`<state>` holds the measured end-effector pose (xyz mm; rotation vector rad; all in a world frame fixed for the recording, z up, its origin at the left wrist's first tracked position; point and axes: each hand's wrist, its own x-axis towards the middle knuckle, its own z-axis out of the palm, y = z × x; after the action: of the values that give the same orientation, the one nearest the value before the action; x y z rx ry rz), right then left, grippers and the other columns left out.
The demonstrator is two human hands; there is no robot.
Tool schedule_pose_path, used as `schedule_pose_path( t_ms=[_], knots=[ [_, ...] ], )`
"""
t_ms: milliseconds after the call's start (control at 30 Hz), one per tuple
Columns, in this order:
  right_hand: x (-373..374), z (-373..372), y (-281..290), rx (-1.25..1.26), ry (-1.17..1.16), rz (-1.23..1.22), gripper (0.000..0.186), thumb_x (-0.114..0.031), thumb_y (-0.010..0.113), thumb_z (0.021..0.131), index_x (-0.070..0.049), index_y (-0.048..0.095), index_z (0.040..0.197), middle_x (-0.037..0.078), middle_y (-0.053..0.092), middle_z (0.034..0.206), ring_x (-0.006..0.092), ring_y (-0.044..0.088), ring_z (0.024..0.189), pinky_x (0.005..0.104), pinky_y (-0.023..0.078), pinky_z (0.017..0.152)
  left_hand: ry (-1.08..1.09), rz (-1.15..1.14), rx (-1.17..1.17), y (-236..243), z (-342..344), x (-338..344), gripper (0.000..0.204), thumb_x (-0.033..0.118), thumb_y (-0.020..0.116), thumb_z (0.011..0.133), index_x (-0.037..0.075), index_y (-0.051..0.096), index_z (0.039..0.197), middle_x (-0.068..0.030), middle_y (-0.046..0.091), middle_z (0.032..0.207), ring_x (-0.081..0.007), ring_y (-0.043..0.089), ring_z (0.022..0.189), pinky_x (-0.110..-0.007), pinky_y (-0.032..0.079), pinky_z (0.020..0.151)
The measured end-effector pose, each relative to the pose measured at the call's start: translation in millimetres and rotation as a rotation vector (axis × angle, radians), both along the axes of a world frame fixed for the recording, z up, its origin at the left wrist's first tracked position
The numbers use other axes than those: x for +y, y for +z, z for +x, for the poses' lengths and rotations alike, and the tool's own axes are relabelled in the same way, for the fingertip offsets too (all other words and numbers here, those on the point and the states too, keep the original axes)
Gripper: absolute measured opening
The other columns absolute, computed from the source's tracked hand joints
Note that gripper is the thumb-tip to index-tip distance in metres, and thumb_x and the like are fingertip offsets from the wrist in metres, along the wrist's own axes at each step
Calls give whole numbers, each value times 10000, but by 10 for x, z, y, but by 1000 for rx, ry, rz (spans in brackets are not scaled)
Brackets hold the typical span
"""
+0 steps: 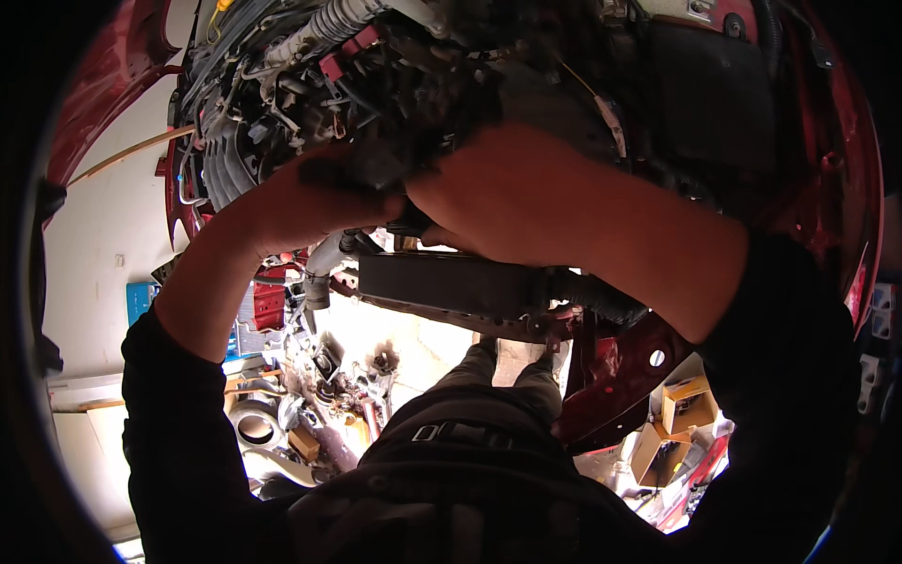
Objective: The person works on a car engine with the hood open, using a hammer to tap components and then manipulating hoses and connectors with both hands. The person repeatedly adjusts and repositions parts within the engine bay.
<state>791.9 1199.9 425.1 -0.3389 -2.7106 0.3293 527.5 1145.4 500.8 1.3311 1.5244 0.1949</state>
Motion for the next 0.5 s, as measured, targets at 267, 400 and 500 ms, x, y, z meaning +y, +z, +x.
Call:
schedule_pose_path(
  t_ms=[267, 400, 500],
  knots=[
    [39, -104, 73, 183, 12, -72, 369, -395, 844, 996, -85, 762, 1178, 129, 804, 1036, 375, 791, 938, 510, 620, 833, 12, 73, -257, -29, -155, -103, 552, 282, 903, 1032, 10, 715, 1474, -70, 812, 1249, -142, 745, 1140, -335, 597, 1017],
    [99, -234, 117, 303, 35, -194, 319, -348, 832, 1017, -109, 804, 1227, 119, 804, 1008, 365, 784, 971, 498, 599, 879, -16, 218, -220, -76, -319, -106, 530, 273, 881, 1055, 21, 704, 1486, -50, 792, 1215, -123, 723, 1112, -323, 594, 988],
    [159, -325, 203, 280, 31, -233, 246, -323, 836, 1028, -87, 842, 1098, 108, 774, 844, 346, 768, 805, 449, 577, 732, 11, 446, -168, -168, -384, -177, 471, 297, 882, 1057, 6, 748, 1402, -72, 800, 1139, -130, 730, 1069, -317, 592, 939]
  ],
)
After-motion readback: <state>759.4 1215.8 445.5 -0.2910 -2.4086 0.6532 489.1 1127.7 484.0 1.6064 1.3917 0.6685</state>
